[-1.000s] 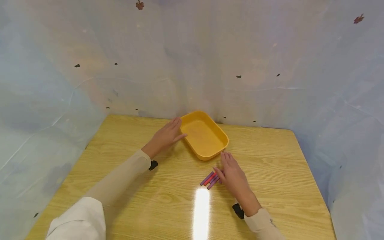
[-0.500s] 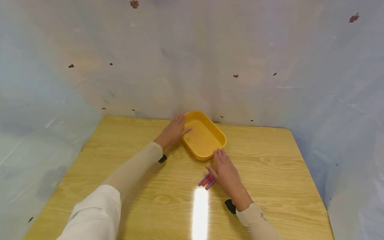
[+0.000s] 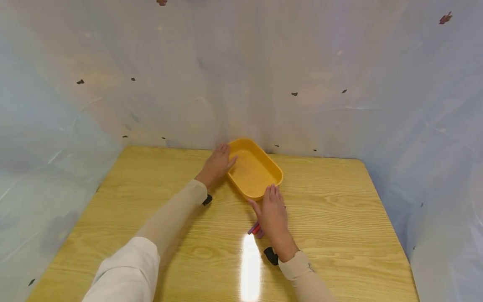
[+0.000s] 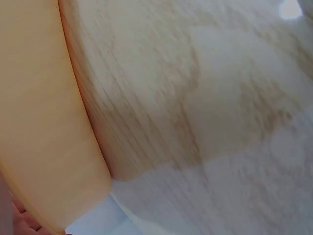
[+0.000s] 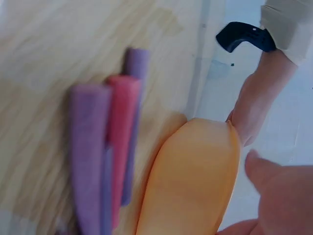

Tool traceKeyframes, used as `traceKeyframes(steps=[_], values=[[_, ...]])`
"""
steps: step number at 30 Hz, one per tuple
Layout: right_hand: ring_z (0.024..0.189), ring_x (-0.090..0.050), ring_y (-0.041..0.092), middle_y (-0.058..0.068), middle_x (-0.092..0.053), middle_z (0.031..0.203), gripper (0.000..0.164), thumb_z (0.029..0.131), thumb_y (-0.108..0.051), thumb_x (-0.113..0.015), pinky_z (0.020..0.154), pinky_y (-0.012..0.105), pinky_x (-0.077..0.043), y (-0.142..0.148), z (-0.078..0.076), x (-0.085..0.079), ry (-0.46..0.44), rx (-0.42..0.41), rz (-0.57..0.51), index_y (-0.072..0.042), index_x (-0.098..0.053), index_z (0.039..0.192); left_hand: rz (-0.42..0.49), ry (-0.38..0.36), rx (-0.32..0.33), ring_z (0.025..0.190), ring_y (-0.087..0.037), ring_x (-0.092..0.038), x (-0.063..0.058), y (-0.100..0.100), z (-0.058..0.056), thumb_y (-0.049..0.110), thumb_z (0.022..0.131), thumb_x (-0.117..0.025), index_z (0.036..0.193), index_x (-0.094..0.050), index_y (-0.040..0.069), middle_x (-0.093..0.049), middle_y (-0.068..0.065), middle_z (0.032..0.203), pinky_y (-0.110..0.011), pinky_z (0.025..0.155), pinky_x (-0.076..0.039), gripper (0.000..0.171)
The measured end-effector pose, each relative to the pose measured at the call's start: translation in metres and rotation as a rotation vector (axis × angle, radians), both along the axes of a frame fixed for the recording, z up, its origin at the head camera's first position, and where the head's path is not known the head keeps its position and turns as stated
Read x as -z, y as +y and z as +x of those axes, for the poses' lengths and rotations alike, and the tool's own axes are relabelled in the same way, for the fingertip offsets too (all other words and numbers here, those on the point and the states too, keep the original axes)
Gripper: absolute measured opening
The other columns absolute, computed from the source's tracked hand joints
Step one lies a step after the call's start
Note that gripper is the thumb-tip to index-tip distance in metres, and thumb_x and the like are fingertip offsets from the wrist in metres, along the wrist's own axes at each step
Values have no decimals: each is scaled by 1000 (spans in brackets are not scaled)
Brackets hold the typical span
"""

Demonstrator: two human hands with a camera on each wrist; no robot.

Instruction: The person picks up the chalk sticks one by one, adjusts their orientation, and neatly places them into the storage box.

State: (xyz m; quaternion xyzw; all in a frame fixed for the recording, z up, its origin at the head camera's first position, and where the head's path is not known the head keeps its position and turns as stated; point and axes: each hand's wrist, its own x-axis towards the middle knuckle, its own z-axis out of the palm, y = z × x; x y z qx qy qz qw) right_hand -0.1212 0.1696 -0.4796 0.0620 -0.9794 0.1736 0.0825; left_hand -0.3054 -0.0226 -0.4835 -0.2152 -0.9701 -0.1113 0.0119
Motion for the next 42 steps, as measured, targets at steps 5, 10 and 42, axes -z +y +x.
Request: traceKeyframes(steps=[5,10,42], values=[[132,-23,45,37,-24,141,85,93,-52,-47,106,52,-24,-5,-1,3,-11,50,2,18,-28,136,32,20,-26,137,-31,-21,0,2,4,45,100,-29,143,-26,-6,-27,-21,147,-39,112,-16,67],[133,-21,45,36,-22,142,84,93,-51,-47,106,54,-23,-5,-1,8,-4,69,-2,18,-25,138,26,47,-55,136,-31,-25,0,1,8,44,100,-30,142,-30,-6,-31,-21,146,-39,111,-19,65],[137,-15,39,31,-15,147,91,91,-56,-46,110,48,-19,0,-10,17,11,-9,-26,13,-18,142,42,29,-124,135,-31,-26,-2,-40,43,48,99,-31,143,-27,-6,-31,-20,146,-40,111,-21,70]])
